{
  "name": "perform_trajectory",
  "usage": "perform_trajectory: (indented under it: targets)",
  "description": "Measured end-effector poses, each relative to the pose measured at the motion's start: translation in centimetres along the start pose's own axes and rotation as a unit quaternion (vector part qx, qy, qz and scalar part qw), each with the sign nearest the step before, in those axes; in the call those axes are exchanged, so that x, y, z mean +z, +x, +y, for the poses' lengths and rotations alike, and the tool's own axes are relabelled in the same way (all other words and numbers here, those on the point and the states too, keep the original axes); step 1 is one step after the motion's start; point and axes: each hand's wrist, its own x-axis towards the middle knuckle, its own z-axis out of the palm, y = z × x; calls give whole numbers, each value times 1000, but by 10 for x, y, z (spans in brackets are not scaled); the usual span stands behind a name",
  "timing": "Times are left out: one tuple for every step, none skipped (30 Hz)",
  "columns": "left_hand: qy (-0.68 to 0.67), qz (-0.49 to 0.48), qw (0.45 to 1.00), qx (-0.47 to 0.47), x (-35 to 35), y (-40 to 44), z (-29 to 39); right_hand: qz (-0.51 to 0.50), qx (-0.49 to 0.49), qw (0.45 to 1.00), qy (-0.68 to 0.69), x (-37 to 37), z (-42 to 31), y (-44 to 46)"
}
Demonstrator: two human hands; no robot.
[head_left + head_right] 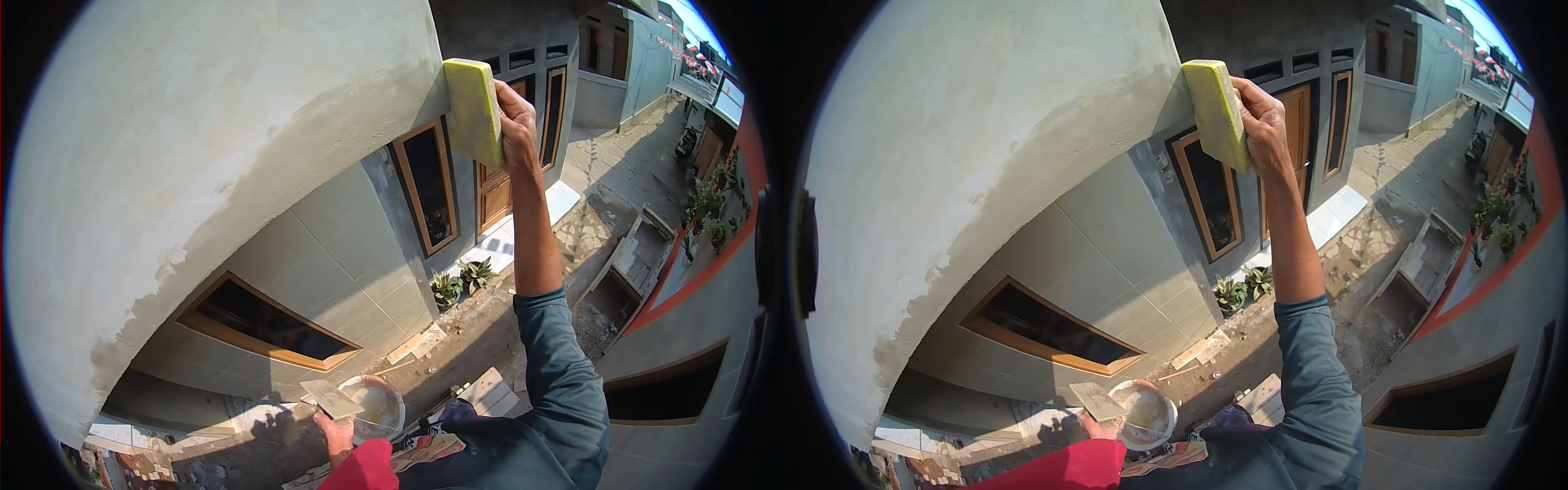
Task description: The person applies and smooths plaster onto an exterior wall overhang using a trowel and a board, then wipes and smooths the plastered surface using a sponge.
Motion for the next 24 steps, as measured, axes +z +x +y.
perform_trajectory:
  targets:
    - [-1,0,1000,0,0,1,0,-1,0,1000,0,2,1,2]
    - [-4,0,1000,-9,-1,2,-1,5,-9,1000,-7,4,2,5]
    - [-6,0,1000,-17,-2,5,-1,10,-18,1000,-14,6,3,10]
    - [-5,1,1000,-17,-5,7,-2,11,-18,1000,-14,9,4,15]
    - [-1,-35,999,-17,-10,10,-4,15,-19,1000,-2,13,4,22]
    - [4,-70,997,-17,-10,9,-4,20,-20,1000,10,16,4,30]
    - [6,-71,997,-17,-7,9,-5,23,-21,999,-12,20,5,41]
    - [-2,-47,999,-22,3,5,-5,26,-21,999,-13,19,3,51]
    - [-10,-23,999,-28,7,2,-3,48,-55,997,-33,18,0,62]
    - [-7,-22,999,-28,2,4,-2,68,-90,992,-53,18,-1,70]
    - [1,-28,999,-29,-5,8,-2,87,-116,989,-36,8,0,73]
    - [7,-35,999,-31,-4,8,-1,108,-117,987,-37,6,-12,65]
    - [3,-38,999,-30,-2,8,0,142,-115,978,-96,6,-21,48]
    - [-9,-33,999,-24,8,-1,2,173,-115,966,-156,11,-33,30]
    - [-21,-26,999,-20,13,-6,-1,186,-125,955,-194,16,-35,13]
    - [-26,-27,999,-25,10,-2,-4,199,-134,942,-234,22,-33,-4]
    - [-31,-39,998,-37,4,5,-3,198,-164,904,-341,27,-31,-18]
    - [-34,-50,997,-47,1,9,-3,173,-172,869,-430,33,-35,-27]
    - [-10,-68,997,-21,-1,11,-7,179,-195,852,-451,39,-33,-28]
    - [-8,-67,997,-22,4,6,-8,185,-217,834,-472,46,-30,-29]
    - [5,-51,999,-11,14,-3,-7,184,-232,822,-486,50,-29,-25]
    - [18,-33,999,-1,21,-7,-6,184,-230,822,-488,56,-24,-24]
    - [20,-32,999,-2,21,-6,-5,177,-229,827,-481,62,-16,-24]
    - [12,-38,999,-10,20,-3,-4,170,-228,833,-474,73,-14,-24]
